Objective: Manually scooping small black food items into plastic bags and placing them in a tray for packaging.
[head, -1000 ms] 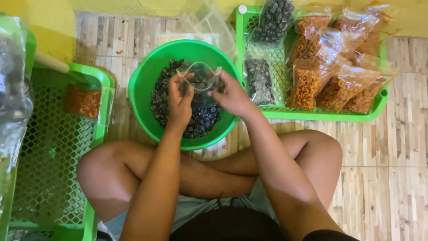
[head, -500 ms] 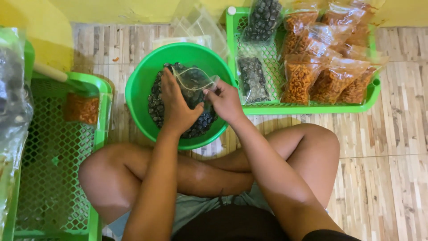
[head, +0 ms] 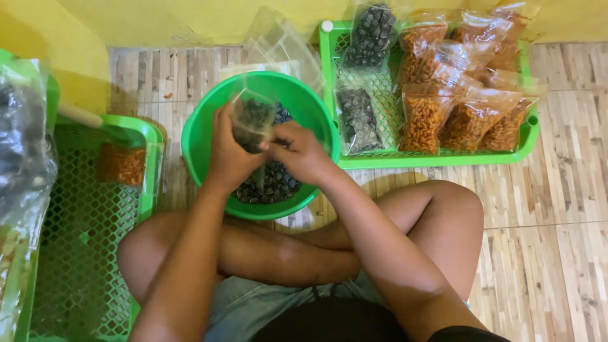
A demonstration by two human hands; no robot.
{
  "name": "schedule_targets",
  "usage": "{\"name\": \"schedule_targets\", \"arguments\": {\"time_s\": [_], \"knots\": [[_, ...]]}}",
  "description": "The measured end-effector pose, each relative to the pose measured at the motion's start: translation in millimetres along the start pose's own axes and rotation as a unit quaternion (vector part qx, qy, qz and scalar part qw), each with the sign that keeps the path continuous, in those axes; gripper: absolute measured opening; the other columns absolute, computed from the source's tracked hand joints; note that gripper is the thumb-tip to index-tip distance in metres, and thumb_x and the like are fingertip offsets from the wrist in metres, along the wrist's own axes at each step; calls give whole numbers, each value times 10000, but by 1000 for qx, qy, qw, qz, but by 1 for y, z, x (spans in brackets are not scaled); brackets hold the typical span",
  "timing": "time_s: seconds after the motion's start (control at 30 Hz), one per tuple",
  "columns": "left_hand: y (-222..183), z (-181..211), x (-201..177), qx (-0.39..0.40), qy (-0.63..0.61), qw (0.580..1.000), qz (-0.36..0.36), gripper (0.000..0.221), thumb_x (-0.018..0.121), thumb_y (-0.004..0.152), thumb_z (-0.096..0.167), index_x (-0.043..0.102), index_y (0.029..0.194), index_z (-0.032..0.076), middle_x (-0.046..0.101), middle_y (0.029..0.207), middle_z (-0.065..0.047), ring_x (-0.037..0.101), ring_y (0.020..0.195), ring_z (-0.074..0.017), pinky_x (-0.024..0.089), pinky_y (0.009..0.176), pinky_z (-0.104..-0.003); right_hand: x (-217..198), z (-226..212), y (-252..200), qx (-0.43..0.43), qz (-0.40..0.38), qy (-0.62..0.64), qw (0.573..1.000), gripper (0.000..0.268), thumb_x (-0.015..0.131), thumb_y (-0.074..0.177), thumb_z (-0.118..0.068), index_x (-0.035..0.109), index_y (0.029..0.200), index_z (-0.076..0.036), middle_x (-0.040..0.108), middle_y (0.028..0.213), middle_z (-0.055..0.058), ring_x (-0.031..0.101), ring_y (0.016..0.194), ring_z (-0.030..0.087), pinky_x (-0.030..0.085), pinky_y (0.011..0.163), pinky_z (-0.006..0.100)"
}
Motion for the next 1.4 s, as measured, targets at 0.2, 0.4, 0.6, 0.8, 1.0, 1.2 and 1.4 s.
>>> {"name": "schedule_targets", "arguments": {"time_s": [0.2,0.4,0.6,0.8,1.0,1.2,1.4], "knots": [[-7,-21,3,-40,-80,996,22,914,916,626,136,499,1437,66,648,1273,-222,633,1238,-406,504,1039,-546,26,-2,3,-71,-78,-25,994,106,693,992,-163,695,909,-97,664,864,140,639,913,409,514,846,482],[-1,-17,1,-2,-129,992,13,987,961,642,126,425,1465,26,674,1295,-193,649,1248,-357,501,1079,-496,19,-20,7,-99,-97,21,990,110,660,1042,-195,710,1037,-97,672,975,137,634,986,373,508,894,470],[0,-43,-24,7,-27,998,48,1192,1083,608,305,320,1475,9,700,1201,-175,667,1194,-370,507,1062,-538,-12,50,18,135,-38,-56,989,272,642,1037,-322,722,1090,-68,756,949,197,726,961,393,546,789,504],[-3,-73,-31,-27,-7,996,88,1261,1023,691,547,240,1587,129,677,1275,-217,638,1246,-450,493,1083,-594,4,146,16,199,-212,-443,848,224,661,925,-336,784,966,-154,766,906,134,766,899,388,596,712,515],[-2,-55,-27,-97,-14,994,50,1108,1017,798,320,256,1594,190,631,1330,-267,586,1278,-538,455,1087,-664,36,135,13,194,-282,-496,798,264,587,917,-187,815,990,-75,788,991,172,773,961,387,621,765,514],[3,-65,-23,-112,3,994,-19,1059,1051,682,309,376,1488,187,675,1325,-114,596,1297,-428,473,1074,-597,64,194,11,171,-302,-531,773,278,590,912,-176,807,1054,-77,717,1149,183,738,1008,406,611,779,528],[3,-79,-39,-154,8,988,-27,1058,1092,520,392,479,1364,213,733,1231,20,716,1122,-279,559,993,-434,58,163,8,185,-312,-533,765,302,579,946,-160,789,1153,-98,614,1304,221,664,1144,467,583,851,594]]}}
Point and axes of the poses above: each hand's wrist, its own y-axis towards the middle knuckle, its own x-axis out of the palm, z = x × y, the point moved 8 cm from there along y, towards the middle knuckle
